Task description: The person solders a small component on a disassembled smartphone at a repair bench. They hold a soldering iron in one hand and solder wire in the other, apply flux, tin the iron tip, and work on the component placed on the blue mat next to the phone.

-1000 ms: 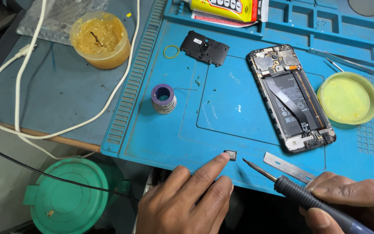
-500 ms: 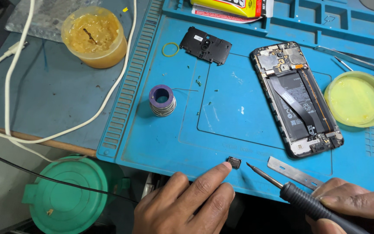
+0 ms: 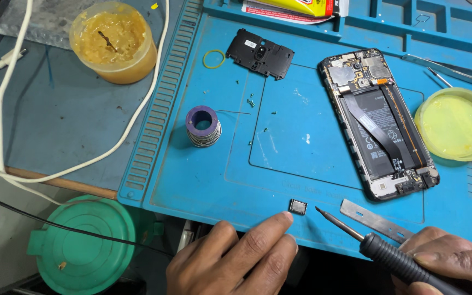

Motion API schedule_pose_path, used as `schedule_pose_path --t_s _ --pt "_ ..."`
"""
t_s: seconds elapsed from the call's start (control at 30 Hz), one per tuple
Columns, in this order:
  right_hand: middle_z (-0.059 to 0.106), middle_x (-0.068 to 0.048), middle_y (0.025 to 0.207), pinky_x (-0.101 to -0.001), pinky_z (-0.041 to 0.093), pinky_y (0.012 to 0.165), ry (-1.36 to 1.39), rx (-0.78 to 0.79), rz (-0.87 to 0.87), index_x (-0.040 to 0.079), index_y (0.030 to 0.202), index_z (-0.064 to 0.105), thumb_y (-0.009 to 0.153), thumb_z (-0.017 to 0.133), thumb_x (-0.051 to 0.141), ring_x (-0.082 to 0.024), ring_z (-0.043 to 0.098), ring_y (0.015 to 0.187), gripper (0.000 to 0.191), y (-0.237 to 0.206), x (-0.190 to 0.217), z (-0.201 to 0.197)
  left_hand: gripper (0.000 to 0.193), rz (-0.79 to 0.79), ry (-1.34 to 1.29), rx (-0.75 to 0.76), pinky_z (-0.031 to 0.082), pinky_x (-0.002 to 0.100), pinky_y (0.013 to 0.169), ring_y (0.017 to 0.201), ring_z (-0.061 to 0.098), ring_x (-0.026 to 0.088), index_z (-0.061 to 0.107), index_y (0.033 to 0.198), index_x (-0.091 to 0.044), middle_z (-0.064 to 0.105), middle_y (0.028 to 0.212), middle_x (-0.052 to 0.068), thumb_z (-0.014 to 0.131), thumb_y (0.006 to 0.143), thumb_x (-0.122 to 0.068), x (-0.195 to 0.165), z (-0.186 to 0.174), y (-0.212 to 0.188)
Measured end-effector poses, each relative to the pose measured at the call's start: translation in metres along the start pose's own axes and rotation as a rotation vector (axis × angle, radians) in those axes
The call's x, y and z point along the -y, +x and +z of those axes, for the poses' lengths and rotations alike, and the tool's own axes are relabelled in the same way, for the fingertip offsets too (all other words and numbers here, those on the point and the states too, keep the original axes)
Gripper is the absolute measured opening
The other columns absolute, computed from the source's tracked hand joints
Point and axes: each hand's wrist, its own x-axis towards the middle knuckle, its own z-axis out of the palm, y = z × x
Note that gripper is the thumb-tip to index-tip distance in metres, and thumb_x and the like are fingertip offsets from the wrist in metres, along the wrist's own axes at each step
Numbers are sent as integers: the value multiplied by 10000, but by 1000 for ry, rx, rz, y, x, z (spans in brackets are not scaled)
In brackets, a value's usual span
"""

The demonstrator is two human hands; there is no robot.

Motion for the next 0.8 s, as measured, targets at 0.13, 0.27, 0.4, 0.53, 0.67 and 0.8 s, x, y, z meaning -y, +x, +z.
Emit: schedule_pose_path --t_s 0.13,0.27,0.4,0.53,0.67,0.8 --pt "710 -19 818 -338 616 732 -78 104 54 88 982 743 843 818 110 -170 704 769 159 -10 -14 -19 100 4 7 1 622 324 771 837 706 124 760 919 -125 751 1106 -10 795 825 -137 0 -1 4" --pt "719 -52 831 -352 607 740 -31 132 111 75 985 740 886 775 123 -176 751 767 116 -13 -24 -26 103 -7 -28 10 615 307 748 795 684 101 751 917 -123 750 1129 -9 787 822 -136 2 0 -1" --pt "726 -60 806 -342 589 736 104 -4 109 67 997 751 896 775 146 -173 698 768 130 -9 -6 -9 102 -25 -11 16 606 277 696 732 657 78 754 916 -136 756 1143 -31 802 826 -132 3 5 -10" --pt "740 -114 892 -283 615 675 234 -287 132 60 1218 657 982 719 174 -159 755 803 270 -8 25 31 119 -18 -16 -21 592 275 656 692 645 95 749 909 -138 755 1118 -38 817 811 -136 1 4 -1" --pt "750 -182 925 -311 629 746 -253 -280 305 -24 1278 585 922 693 126 -174 757 807 401 13 58 37 130 34 19 -104 546 256 579 633 603 116 750 885 -158 773 1078 -24 864 826 -175 6 -16 22" --pt "757 -143 925 -313 604 807 -276 -344 323 -6 1197 596 900 723 112 -151 778 870 344 46 76 61 110 26 131 -193 533 289 608 707 665 151 741 883 -87 753 1108 72 827 815 -99 19 -46 38"
